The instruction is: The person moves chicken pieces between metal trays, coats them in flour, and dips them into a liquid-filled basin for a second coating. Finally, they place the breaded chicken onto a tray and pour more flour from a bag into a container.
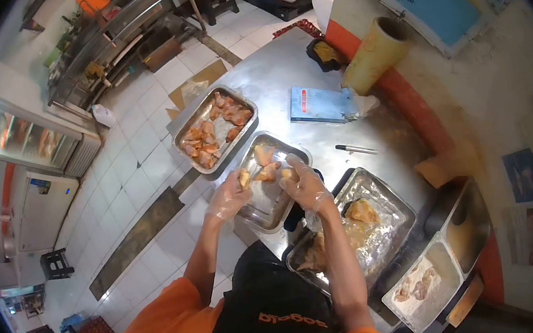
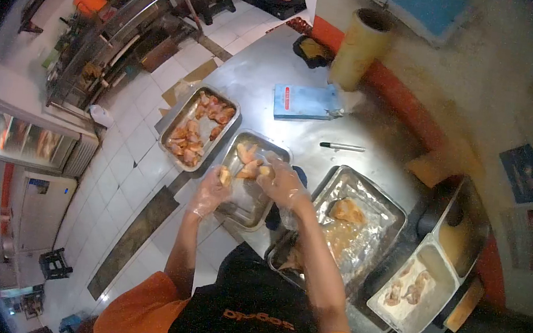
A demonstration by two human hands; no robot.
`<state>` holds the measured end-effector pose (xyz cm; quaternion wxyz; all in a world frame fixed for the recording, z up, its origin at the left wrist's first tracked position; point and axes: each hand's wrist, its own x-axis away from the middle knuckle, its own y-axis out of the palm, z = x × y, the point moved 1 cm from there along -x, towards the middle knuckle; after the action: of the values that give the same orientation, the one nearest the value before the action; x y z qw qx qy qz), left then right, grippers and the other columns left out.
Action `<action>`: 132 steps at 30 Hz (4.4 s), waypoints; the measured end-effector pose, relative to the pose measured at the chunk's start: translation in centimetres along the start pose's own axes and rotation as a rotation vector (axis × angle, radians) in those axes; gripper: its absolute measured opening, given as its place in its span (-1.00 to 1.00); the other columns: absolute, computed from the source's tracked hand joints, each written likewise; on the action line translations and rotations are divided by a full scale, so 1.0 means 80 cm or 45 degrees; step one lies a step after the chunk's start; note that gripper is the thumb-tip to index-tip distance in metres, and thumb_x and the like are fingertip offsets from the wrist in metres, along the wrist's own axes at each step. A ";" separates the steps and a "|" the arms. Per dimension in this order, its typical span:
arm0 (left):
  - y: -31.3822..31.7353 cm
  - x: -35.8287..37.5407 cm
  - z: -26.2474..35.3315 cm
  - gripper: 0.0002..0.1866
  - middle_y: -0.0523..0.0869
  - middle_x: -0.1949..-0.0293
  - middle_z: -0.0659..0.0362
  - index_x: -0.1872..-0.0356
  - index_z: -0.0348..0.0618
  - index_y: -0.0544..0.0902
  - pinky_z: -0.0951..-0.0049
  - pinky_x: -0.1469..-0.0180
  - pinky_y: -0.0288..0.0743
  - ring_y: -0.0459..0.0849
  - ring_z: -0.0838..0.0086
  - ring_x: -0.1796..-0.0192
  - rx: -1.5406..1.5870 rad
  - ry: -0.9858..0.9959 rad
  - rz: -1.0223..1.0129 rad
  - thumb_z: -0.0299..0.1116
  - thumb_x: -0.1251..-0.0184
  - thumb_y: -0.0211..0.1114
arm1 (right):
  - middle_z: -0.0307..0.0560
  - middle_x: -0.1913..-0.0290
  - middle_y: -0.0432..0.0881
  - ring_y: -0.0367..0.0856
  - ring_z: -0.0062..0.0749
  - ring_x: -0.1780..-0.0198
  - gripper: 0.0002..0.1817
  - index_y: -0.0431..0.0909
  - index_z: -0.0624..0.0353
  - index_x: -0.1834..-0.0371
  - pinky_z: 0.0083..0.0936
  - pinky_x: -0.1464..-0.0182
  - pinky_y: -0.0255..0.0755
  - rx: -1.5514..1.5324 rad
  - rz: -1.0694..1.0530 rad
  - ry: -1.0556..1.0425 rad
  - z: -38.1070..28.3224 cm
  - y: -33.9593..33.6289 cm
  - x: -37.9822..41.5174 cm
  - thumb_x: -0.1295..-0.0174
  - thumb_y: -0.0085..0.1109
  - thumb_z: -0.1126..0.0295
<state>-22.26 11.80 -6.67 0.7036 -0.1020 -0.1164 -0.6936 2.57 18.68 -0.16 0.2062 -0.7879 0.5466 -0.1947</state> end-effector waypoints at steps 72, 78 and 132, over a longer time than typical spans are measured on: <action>0.084 -0.014 0.020 -0.34 0.69 -0.11 0.03 -0.32 -0.21 0.51 0.30 -0.01 0.69 0.72 0.30 -0.07 0.712 -0.263 0.220 0.15 -0.50 0.24 | -0.07 0.19 0.78 0.70 -0.47 0.31 -0.56 0.66 0.37 -0.08 -0.47 0.35 0.59 -1.146 -0.181 0.316 0.018 0.098 0.031 -0.36 0.38 0.18; 0.129 0.016 0.068 -0.42 0.69 -0.10 0.03 -0.28 -0.22 0.53 0.27 -0.13 0.60 0.70 0.24 -0.05 0.361 0.086 0.571 0.10 -0.59 0.08 | 0.08 0.26 0.70 0.69 -0.26 0.30 -0.50 0.62 0.33 -0.06 -0.27 0.22 0.53 -0.187 0.500 -0.152 0.044 0.134 0.009 -0.59 -0.12 0.07; 0.043 -0.031 0.032 -0.55 0.69 0.00 0.02 -0.23 -0.23 0.53 0.23 0.04 0.69 0.73 0.22 0.04 0.708 -0.316 0.309 -0.05 -0.63 0.12 | 0.03 0.33 0.70 0.70 -0.28 0.31 -0.59 0.63 0.30 -0.08 -0.30 0.18 0.61 -0.641 -0.259 0.070 0.030 0.069 0.017 -0.43 0.19 0.15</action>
<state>-18.93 15.00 -4.97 0.7623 -0.0027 -0.3733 -0.5287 -0.03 15.90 -5.04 -0.0319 -0.8597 0.5012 -0.0938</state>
